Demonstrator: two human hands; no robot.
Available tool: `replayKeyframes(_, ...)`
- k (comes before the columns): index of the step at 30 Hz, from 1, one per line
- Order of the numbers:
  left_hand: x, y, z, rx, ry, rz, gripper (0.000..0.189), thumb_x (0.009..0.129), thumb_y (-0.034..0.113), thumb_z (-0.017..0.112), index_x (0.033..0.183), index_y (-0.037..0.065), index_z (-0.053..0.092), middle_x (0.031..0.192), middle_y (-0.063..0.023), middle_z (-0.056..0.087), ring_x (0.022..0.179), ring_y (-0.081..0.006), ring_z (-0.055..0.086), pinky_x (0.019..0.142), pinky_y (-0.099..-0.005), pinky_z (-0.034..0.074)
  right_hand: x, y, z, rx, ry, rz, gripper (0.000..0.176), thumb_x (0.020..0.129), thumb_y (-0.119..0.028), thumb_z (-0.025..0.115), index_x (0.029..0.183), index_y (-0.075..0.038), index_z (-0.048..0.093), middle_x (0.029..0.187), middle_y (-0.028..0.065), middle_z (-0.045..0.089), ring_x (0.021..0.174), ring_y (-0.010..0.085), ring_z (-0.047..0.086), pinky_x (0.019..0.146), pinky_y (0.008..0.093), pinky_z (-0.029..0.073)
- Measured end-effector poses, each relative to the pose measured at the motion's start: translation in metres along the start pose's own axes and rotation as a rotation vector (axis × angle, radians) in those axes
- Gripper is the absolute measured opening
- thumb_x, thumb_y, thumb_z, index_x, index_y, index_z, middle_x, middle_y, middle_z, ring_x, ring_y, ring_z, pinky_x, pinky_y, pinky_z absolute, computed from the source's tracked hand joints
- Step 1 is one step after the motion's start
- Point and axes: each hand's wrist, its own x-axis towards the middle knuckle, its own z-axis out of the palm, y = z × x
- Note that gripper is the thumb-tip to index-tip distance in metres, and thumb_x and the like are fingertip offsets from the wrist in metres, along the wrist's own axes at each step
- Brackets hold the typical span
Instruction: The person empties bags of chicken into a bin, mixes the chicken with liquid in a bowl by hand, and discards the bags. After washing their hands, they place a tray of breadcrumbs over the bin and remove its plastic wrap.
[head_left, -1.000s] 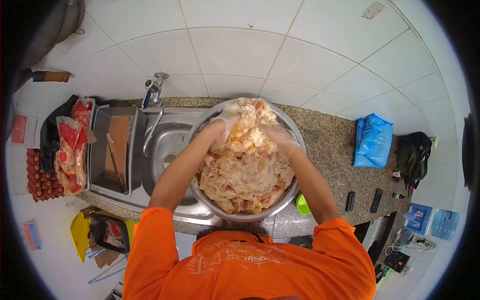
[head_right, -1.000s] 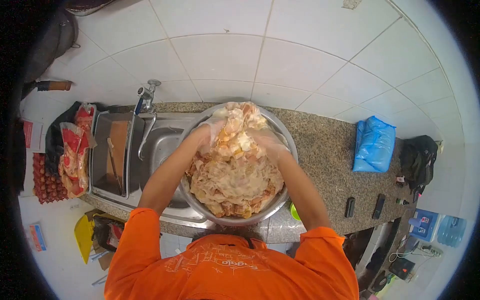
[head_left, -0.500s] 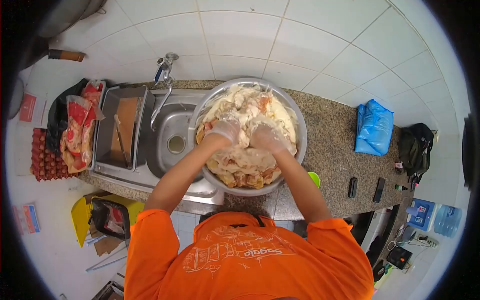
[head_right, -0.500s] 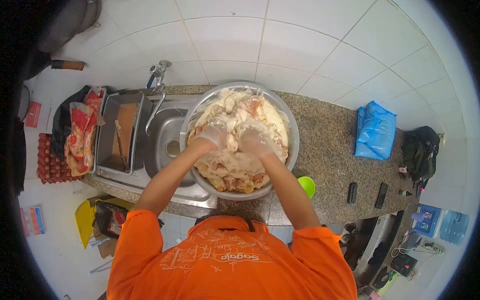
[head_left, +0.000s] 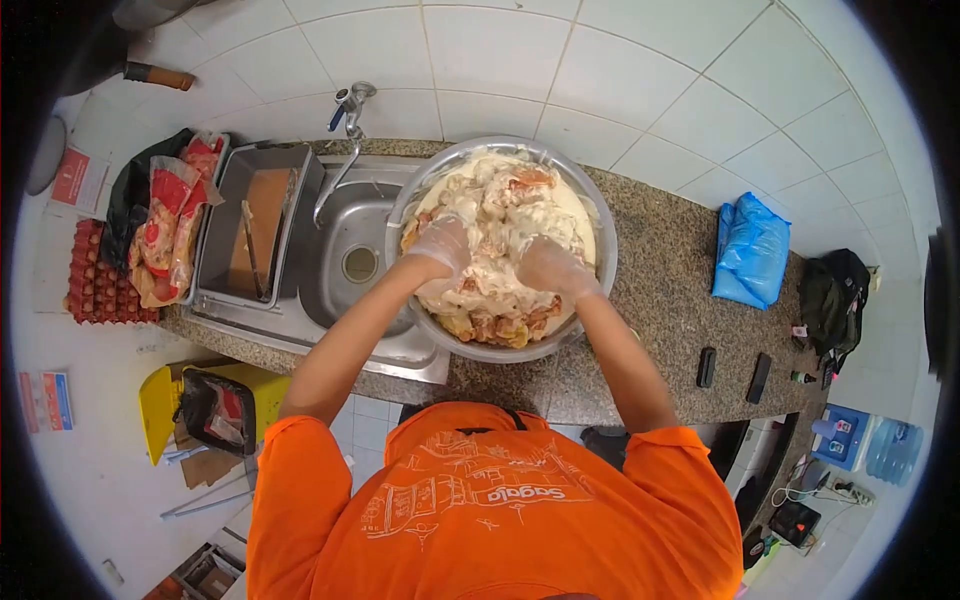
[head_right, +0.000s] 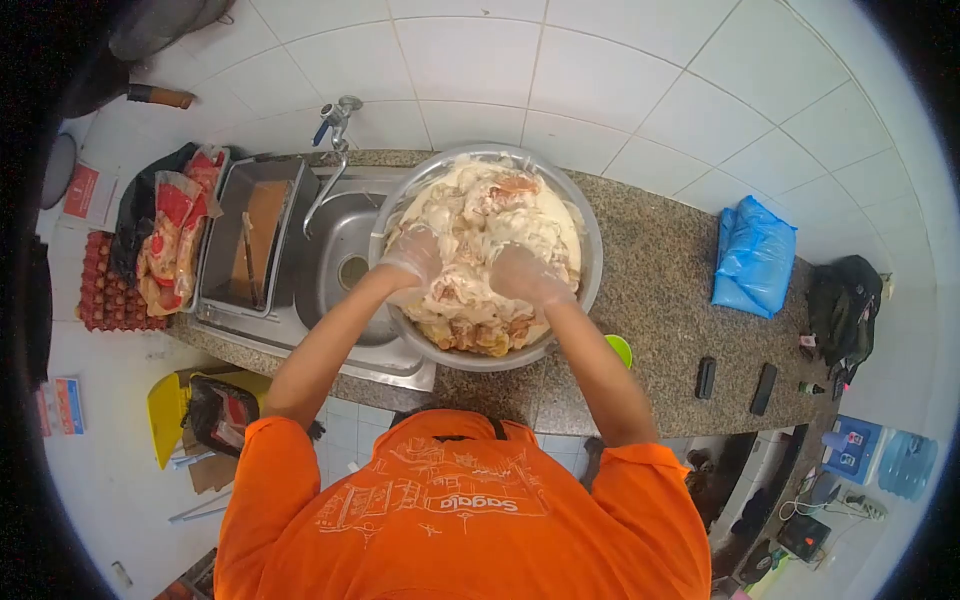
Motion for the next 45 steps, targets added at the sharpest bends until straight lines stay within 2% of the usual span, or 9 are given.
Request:
replayKeyframes(9, 0.002, -0.027, 0.067, -0.373, 0.708, 0.124, 0.046, 0.079, 0.016, 0.057, 0.12, -0.002, 0.056, 0.111, -0.031, 0.058, 0.11, -0.0416, 0.056, 0.105, -0.0482, 0.035, 0.007, 0.016, -0.013, 0.253, 0.277, 0.13, 0.05, 0.085, -0.036, 0.069, 0.118, 0.0, 0.059, 0.108, 0.0232, 0.065, 0.102, 0.0376, 0.061, 0.093, 0.0427, 0.049)
replayKeyframes(12, 0.016, -0.02, 0.067, -0.083, 0.604, 0.052, 0.045, 0.079, 0.018, 0.058, 0.12, -0.001, 0.056, 0.115, -0.0293, 0.058, 0.109, -0.0401, 0.056, 0.1, -0.0452, 0.039, 0.028, 0.026, 0.011, -0.183, 0.527, -0.26, 0.048, 0.084, -0.034, 0.068, 0.118, -0.001, 0.06, 0.117, 0.0211, 0.063, 0.109, 0.037, 0.058, 0.095, 0.0418, 0.047)
replayKeyframes(19, 0.043, -0.008, 0.062, -0.511, 0.19, 0.047, 0.024, 0.081, 0.011, 0.054, 0.098, -0.001, 0.066, 0.103, -0.0222, 0.064, 0.103, -0.0373, 0.057, 0.095, -0.0403, 0.039, -0.007, 0.001, -0.021, 0.415, 0.261, -0.026, 0.05, 0.081, -0.03, 0.065, 0.117, 0.003, 0.059, 0.097, 0.0218, 0.067, 0.094, 0.035, 0.064, 0.085, 0.0415, 0.05)
replayKeyframes(21, 0.041, 0.007, 0.029, 0.361, -0.174, 0.224, 0.024, 0.082, 0.009, 0.05, 0.095, -0.003, 0.067, 0.103, -0.0208, 0.065, 0.102, -0.0341, 0.059, 0.094, -0.0382, 0.041, 0.025, 0.048, 0.031, 0.949, 0.168, -0.059, 0.062, 0.081, -0.034, 0.068, 0.126, 0.005, 0.052, 0.1, 0.0171, 0.068, 0.092, 0.0282, 0.063, 0.083, 0.0395, 0.049)
replayKeyframes(27, 0.034, 0.003, 0.055, -0.247, 0.29, 0.21, 0.024, 0.084, 0.01, 0.048, 0.087, 0.0, 0.069, 0.094, -0.0244, 0.066, 0.092, -0.0375, 0.063, 0.086, -0.0421, 0.046, 0.004, 0.02, 0.017, 1.532, 0.272, 0.389, 0.041, 0.088, -0.021, 0.062, 0.121, 0.004, 0.06, 0.111, 0.0138, 0.066, 0.098, 0.0197, 0.061, 0.087, 0.0306, 0.049)
replayKeyframes(30, 0.05, 0.001, 0.069, 0.08, 0.086, 0.237, 0.023, 0.083, 0.01, 0.051, 0.093, -0.001, 0.069, 0.097, -0.0258, 0.065, 0.094, -0.0386, 0.062, 0.084, -0.0432, 0.047, 0.003, 0.025, 0.01, 0.809, 0.203, 0.07, 0.038, 0.09, -0.018, 0.062, 0.122, 0.003, 0.059, 0.112, 0.0118, 0.065, 0.096, 0.0202, 0.063, 0.086, 0.0319, 0.051)
replayKeyframes(36, 0.03, 0.0, 0.047, -0.607, 0.101, -0.067, 0.04, 0.076, 0.025, 0.062, 0.101, -0.006, 0.066, 0.094, -0.0276, 0.066, 0.096, -0.0396, 0.064, 0.082, -0.0404, 0.05, 0.034, 0.069, 0.053, 1.265, 0.233, 0.061, 0.033, 0.089, -0.007, 0.062, 0.119, 0.005, 0.058, 0.112, 0.0146, 0.064, 0.092, 0.0227, 0.065, 0.076, 0.0326, 0.055)
replayKeyframes(43, 0.002, -0.015, 0.021, 0.048, 0.003, 0.183, 0.031, 0.079, 0.015, 0.057, 0.104, 0.0, 0.068, 0.109, -0.0233, 0.065, 0.101, -0.0321, 0.064, 0.088, -0.04, 0.049, -0.017, 0.029, -0.015, 1.599, 0.285, 0.212, 0.038, 0.086, -0.012, 0.062, 0.118, 0.008, 0.057, 0.099, 0.0134, 0.067, 0.086, 0.0247, 0.064, 0.078, 0.0388, 0.052)
replayKeyframes(45, 0.003, -0.039, 0.036, -0.126, 0.104, 0.247, 0.03, 0.079, 0.014, 0.059, 0.105, 0.003, 0.069, 0.11, -0.02, 0.066, 0.098, -0.0313, 0.064, 0.09, -0.041, 0.049, -0.03, 0.018, -0.043, 0.844, 0.3, 0.212, 0.045, 0.082, -0.017, 0.07, 0.119, 0.006, 0.057, 0.113, 0.0169, 0.066, 0.097, 0.0252, 0.065, 0.084, 0.0367, 0.053)
